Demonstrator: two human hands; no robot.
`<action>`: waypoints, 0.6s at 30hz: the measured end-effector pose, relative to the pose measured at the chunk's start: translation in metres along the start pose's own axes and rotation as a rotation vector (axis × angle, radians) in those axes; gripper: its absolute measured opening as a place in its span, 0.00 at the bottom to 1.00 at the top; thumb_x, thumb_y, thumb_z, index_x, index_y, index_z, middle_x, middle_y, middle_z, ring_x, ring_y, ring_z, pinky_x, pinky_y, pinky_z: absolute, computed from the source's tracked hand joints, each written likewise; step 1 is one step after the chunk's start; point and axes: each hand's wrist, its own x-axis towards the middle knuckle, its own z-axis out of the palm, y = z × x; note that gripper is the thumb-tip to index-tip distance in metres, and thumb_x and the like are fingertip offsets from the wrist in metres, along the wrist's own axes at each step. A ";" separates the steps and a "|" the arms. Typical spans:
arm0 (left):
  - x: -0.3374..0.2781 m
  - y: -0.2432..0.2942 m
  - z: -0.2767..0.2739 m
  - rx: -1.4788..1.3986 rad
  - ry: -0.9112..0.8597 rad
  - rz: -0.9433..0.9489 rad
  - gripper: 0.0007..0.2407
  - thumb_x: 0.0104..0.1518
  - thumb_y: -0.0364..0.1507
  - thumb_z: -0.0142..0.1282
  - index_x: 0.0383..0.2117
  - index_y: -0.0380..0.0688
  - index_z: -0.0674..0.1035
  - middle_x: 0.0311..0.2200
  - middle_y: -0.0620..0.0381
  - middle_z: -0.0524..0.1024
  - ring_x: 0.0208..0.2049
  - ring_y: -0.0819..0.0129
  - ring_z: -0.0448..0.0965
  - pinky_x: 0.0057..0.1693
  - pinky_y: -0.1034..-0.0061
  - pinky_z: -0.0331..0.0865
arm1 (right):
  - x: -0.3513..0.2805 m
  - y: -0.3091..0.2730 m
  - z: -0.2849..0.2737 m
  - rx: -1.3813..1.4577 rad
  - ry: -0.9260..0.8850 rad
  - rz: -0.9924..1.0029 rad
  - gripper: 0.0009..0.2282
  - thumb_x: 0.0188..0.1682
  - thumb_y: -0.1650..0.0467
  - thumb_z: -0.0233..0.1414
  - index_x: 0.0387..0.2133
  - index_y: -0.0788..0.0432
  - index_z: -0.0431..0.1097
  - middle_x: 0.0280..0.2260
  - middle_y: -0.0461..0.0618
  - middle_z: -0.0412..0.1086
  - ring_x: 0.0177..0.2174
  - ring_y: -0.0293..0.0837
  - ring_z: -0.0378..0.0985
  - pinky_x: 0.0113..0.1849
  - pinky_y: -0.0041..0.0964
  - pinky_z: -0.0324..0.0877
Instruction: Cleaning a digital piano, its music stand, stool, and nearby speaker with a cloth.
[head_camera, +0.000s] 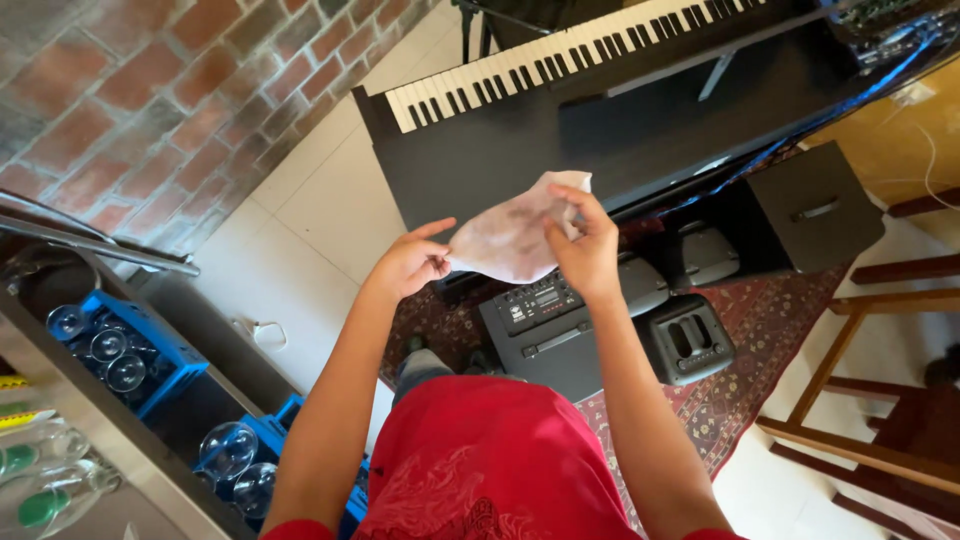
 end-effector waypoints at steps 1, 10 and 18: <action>0.001 -0.001 0.004 0.002 -0.001 -0.004 0.25 0.53 0.13 0.47 0.60 0.43 0.73 0.32 0.52 0.70 0.29 0.69 0.69 0.39 0.74 0.68 | 0.000 -0.006 0.000 -0.001 0.004 0.003 0.19 0.48 0.84 0.56 0.52 0.61 0.71 0.50 0.47 0.73 0.47 0.35 0.75 0.45 0.29 0.74; -0.001 -0.009 0.007 -0.069 0.080 0.448 0.11 0.49 0.17 0.42 0.35 0.27 0.78 0.26 0.54 0.73 0.28 0.69 0.70 0.38 0.75 0.68 | -0.006 -0.008 -0.008 -0.158 -0.056 -0.039 0.20 0.45 0.81 0.59 0.52 0.62 0.71 0.47 0.53 0.74 0.46 0.40 0.75 0.47 0.32 0.71; -0.045 0.000 0.035 1.103 0.548 0.902 0.06 0.64 0.27 0.52 0.41 0.38 0.74 0.34 0.43 0.79 0.37 0.50 0.80 0.45 0.66 0.71 | -0.004 -0.013 -0.002 -0.450 -0.138 0.356 0.10 0.54 0.72 0.57 0.47 0.56 0.78 0.25 0.59 0.73 0.22 0.42 0.68 0.30 0.33 0.67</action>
